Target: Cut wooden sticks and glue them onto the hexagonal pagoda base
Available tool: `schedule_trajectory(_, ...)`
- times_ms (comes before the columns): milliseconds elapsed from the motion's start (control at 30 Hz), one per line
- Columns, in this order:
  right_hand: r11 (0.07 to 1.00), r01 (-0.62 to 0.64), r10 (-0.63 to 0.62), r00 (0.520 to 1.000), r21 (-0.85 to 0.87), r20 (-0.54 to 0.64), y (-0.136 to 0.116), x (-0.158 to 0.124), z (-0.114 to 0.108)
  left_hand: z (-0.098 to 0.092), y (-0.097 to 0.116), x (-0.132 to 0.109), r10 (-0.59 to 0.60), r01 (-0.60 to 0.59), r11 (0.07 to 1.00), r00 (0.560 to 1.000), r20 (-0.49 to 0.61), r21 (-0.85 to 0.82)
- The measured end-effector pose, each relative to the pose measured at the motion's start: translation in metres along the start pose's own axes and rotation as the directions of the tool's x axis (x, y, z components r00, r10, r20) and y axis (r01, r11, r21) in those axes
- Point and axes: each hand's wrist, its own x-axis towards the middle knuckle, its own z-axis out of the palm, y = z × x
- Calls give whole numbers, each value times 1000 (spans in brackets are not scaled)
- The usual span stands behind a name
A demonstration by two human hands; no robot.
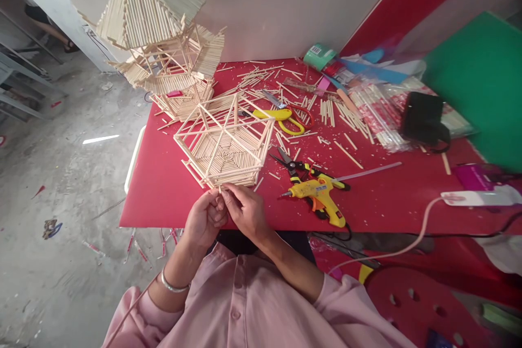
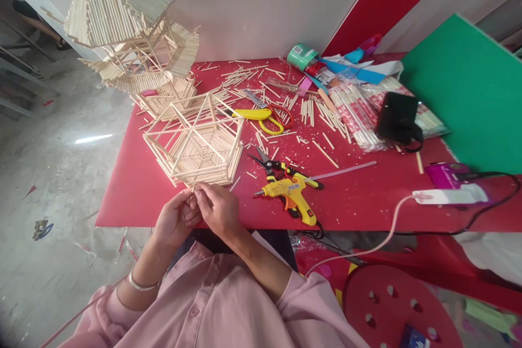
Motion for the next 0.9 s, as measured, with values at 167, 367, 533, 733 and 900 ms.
schedule_trajectory(167, 1000, -5, 5, 1000, -1, 4, 0, -1, 0, 0, 1, 0, -2, 2, 1000, 1000, -10, -5)
schedule_trajectory(367, 1000, -2, 2, 1000, 3, 4, 1, -1, 0, 3, 1, -1, -6, 5, 1000, 1000, -24, -10)
schedule_trajectory(533, 1000, 0, 0, 1000, -4, -1, 0, -1, 0, 2, 1, 0, 0, -1, 1000, 1000, -22, -21)
schedule_trajectory(733, 1000, 0, 0, 1000, 4, 4, 1, -1, 0, 1, 1, 1, 0, 0, 1000, 1000, -19, -9)
schedule_trajectory(900, 1000, -8, 8, 1000, -4, 0, 2, -1, 1, 3, 2, -1, -3, 3, 1000, 1000, -28, -6)
